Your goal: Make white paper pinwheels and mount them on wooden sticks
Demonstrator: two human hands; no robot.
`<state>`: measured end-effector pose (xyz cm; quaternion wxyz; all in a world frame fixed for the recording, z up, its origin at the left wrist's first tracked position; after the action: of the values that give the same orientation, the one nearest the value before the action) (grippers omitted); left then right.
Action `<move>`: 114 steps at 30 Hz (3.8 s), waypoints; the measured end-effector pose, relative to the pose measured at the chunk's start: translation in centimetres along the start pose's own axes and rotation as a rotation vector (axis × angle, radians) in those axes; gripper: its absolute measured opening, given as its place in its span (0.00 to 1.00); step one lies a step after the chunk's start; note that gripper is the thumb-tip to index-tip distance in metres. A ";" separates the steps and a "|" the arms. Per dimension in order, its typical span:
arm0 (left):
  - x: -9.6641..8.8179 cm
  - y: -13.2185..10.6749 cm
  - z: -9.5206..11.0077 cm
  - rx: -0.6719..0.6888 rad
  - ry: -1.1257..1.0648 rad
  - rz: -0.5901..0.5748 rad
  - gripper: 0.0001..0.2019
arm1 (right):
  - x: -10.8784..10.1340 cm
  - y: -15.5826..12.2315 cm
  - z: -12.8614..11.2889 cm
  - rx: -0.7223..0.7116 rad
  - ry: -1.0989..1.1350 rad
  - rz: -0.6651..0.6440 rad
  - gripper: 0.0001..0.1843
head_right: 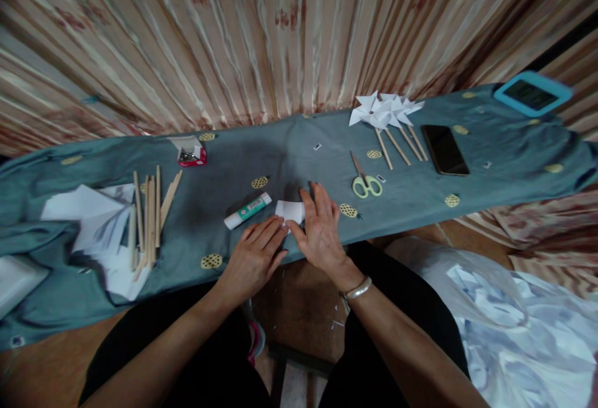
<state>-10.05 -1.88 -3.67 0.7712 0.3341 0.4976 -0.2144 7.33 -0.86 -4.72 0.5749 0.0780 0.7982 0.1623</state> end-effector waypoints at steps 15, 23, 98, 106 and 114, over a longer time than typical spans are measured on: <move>-0.7 -2.7 0.0 0.015 0.042 -0.039 0.19 | 0.0 1.7 5.0 0.150 -0.131 0.037 0.33; -1.5 -4.1 0.3 0.027 0.041 -0.024 0.18 | -0.2 2.1 4.3 0.178 -0.136 -0.006 0.27; -1.0 1.5 0.9 0.069 -0.105 0.021 0.08 | -5.2 -3.7 4.9 -0.315 0.162 -0.119 0.15; -1.0 1.1 1.2 0.088 -0.043 0.017 0.09 | -4.9 -2.1 5.8 -0.116 0.593 -0.225 0.09; -1.1 1.2 1.2 -0.026 -0.196 -0.021 0.11 | -3.5 -0.5 5.6 0.078 0.697 -0.209 0.11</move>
<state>-8.95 -1.94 -1.93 0.8182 0.2963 0.4261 -0.2474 13.76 -1.50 -3.34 0.2784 -0.0420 0.9554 0.0889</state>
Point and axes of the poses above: each hand's wrist, its own y-axis towards the middle knuckle, its own x-axis out of the palm, z = x × y, the point moved 1 cm from there along y, towards the middle knuckle, and after that the axes turned 5 degrees about -y, right-handed, at the moved point
